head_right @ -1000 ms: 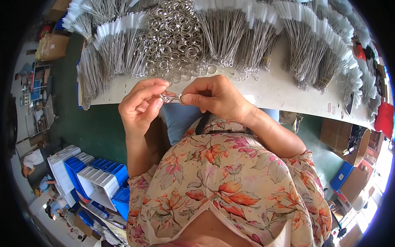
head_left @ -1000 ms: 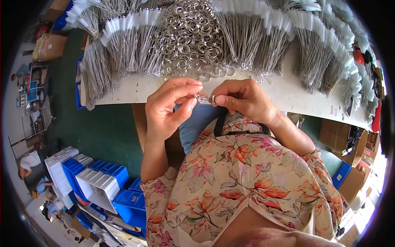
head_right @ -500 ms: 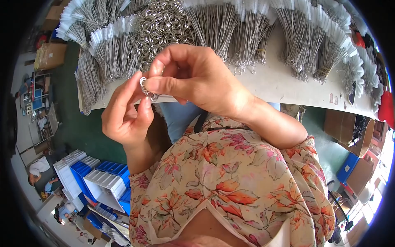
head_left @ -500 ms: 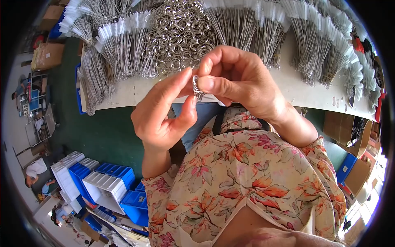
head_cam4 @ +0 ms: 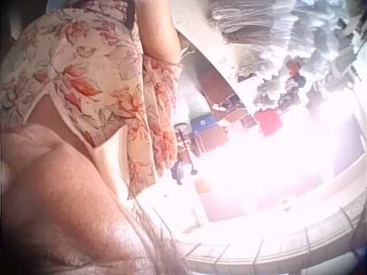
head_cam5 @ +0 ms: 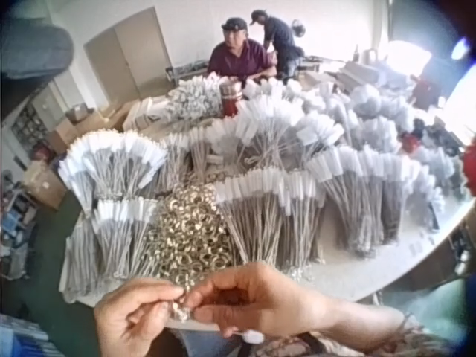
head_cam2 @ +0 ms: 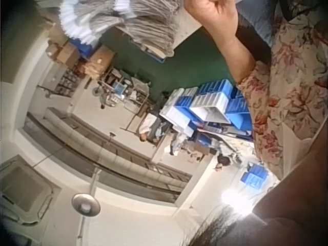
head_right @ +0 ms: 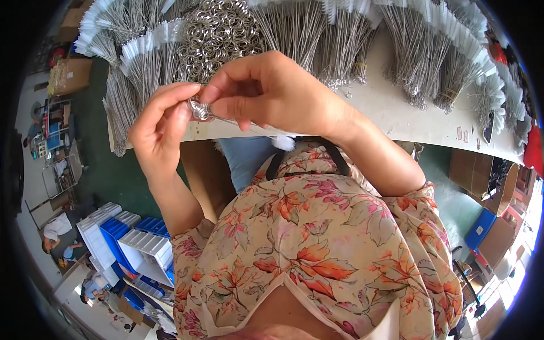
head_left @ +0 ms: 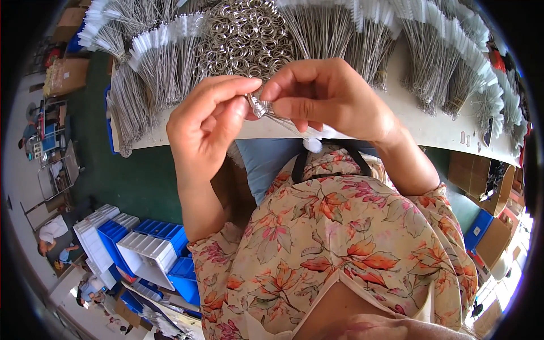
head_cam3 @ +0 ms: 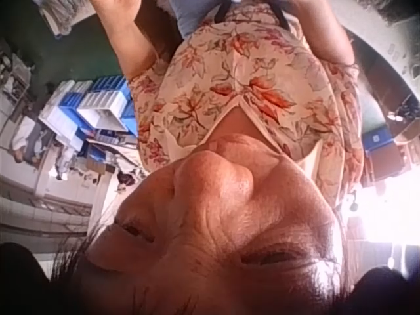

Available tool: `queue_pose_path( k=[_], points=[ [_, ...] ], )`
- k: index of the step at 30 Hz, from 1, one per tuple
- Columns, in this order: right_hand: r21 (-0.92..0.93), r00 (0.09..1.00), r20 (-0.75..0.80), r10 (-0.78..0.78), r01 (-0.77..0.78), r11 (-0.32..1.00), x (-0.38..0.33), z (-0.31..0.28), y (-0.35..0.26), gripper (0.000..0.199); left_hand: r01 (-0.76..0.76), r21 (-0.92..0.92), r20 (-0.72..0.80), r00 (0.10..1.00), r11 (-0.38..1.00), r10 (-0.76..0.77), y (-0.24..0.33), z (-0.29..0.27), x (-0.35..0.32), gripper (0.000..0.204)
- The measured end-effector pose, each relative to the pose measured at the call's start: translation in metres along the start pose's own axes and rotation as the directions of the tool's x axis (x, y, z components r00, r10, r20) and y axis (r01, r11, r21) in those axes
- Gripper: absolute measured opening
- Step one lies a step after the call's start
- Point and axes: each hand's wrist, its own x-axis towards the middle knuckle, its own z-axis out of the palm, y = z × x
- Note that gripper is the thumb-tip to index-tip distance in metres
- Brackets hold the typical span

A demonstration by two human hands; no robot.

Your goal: Assembling small wire brushes by threading wire handles into metal rings.

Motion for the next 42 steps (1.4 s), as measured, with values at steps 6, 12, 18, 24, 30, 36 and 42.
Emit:
queue_pose_path(
  k=[6, 12, 18, 24, 30, 36, 42],
  points=[
    [0.002, 0.999, 0.032, 0.012, -0.012, 1.0, 0.018, -0.015, 0.011, 0.016, -0.019, 0.118, 0.018, 1.0, 0.993, 0.017, -0.012, -0.001, 0.015, 0.012],
    [0.069, 0.999, -0.004, -0.042, 0.042, 0.997, 0.025, -0.012, 0.021, 0.015, 0.257, -0.536, -0.058, 0.939, 0.804, -0.339, -0.028, 0.002, 0.014, 0.016],
    [0.102, 0.999, -0.04, -0.013, 0.017, 0.995, 0.03, -0.017, 0.033, 0.016, 0.313, -0.28, 0.015, 0.947, 0.908, -0.322, -0.025, 0.003, 0.013, 0.016],
    [0.111, 1.0, 0.009, -0.023, 0.022, 0.994, 0.025, -0.005, 0.041, 0.015, 0.324, -0.64, -0.039, 0.892, 0.697, -0.451, -0.036, 0.007, 0.006, 0.015],
    [0.236, 1.0, -0.012, 0.009, -0.006, 0.972, 0.029, -0.004, 0.039, 0.016, 0.226, -0.017, -0.184, 0.957, 0.974, -0.225, -0.035, 0.006, -0.002, 0.015],
    [0.298, 0.994, -0.094, -0.048, 0.075, 0.952, 0.029, 0.023, 0.054, 0.017, 0.103, -0.643, -0.268, 0.898, 0.759, -0.348, -0.044, 0.013, -0.014, 0.013],
    [0.106, 0.971, -0.167, -0.173, 0.192, 0.976, 0.031, 0.048, 0.079, 0.013, 0.052, -0.749, -0.31, 0.854, 0.661, -0.418, -0.04, 0.015, -0.021, 0.013]
  ],
)
